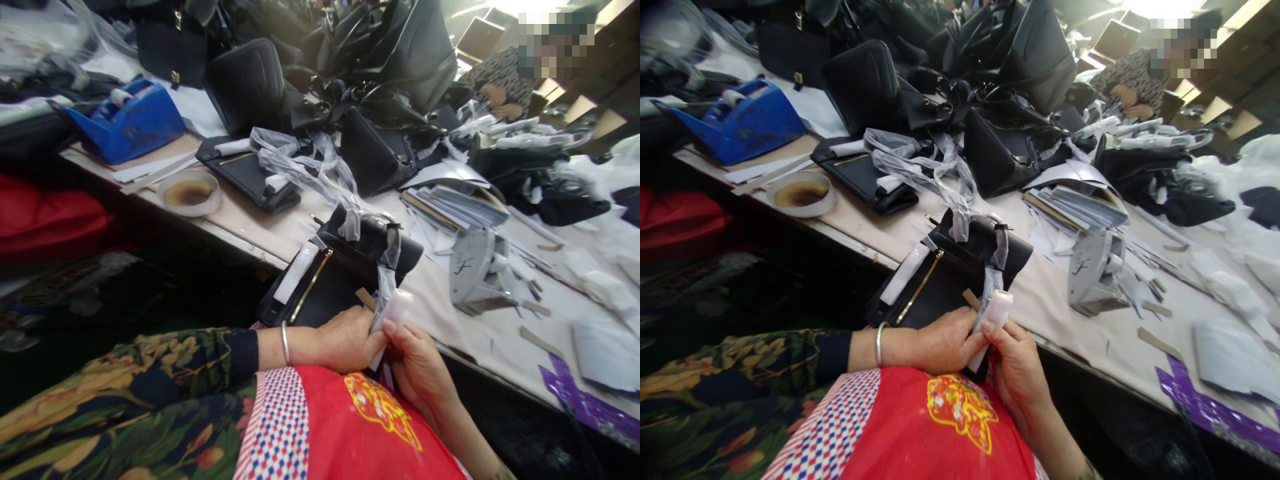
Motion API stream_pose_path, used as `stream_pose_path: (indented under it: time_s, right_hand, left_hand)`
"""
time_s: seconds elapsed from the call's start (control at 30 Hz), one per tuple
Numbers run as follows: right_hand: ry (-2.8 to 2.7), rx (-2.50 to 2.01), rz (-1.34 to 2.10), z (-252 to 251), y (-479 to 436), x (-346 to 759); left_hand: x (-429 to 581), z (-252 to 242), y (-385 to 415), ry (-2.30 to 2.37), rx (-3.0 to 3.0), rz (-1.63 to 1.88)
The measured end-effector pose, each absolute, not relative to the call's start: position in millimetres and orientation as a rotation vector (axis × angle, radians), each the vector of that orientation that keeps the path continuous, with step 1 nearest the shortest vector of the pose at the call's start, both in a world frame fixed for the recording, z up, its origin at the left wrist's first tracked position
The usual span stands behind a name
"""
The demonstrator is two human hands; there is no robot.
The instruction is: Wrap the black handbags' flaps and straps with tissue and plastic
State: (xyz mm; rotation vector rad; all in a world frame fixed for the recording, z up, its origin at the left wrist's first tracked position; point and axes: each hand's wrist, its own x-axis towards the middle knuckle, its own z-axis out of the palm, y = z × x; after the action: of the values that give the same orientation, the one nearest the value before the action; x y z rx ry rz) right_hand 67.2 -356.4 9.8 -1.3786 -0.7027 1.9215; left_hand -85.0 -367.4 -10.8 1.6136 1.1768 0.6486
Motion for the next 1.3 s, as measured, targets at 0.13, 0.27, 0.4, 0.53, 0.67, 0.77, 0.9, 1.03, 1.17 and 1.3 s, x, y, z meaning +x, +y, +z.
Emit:
stream_pose_path:
  time_s: [0.13,0.27,0.4,0.53,0.67,0.77,0.9,1.03,1.17,1.3]
  right_hand:
    - [-0.675,-1.389,1.944,11.3,-355.1,71.4]
    - [-0.747,-1.424,1.980,14.2,-348.6,78.7]
    - [-1.142,-1.534,1.954,23.6,-335.8,90.3]
    - [-1.631,-1.546,1.761,38.4,-330.8,111.0]
    - [-2.023,-1.305,1.550,48.1,-336.9,130.5]
    - [-2.429,-1.054,1.070,50.8,-334.0,135.5]
    - [-2.721,-0.620,0.492,60.5,-317.5,126.7]
    - [-2.929,-0.373,0.145,80.0,-304.2,102.8]
    - [-3.101,-0.186,0.231,86.6,-294.1,76.0]
    - [-3.180,-0.095,0.612,76.0,-280.1,62.1]
  left_hand:
    - [-85.3,-11.5,-371.3,1.311,1.497,0.629]
    - [-84.3,-11.3,-375.2,1.311,1.434,0.707]
    - [-82.5,-11.7,-375.5,1.173,1.454,0.895]
    - [-84.6,-12.2,-374.3,1.207,1.345,0.871]
    - [-87.2,-12.4,-374.1,1.198,1.311,0.822]
    - [-86.3,-13.0,-373.4,1.190,1.323,0.789]
    - [-85.4,-12.1,-371.6,1.202,1.361,0.735]
    - [-86.0,-7.9,-368.8,1.169,1.557,0.684]
    - [-82.8,-7.4,-368.5,1.206,1.701,0.619]
    - [-80.8,-11.0,-372.5,1.291,1.771,0.508]
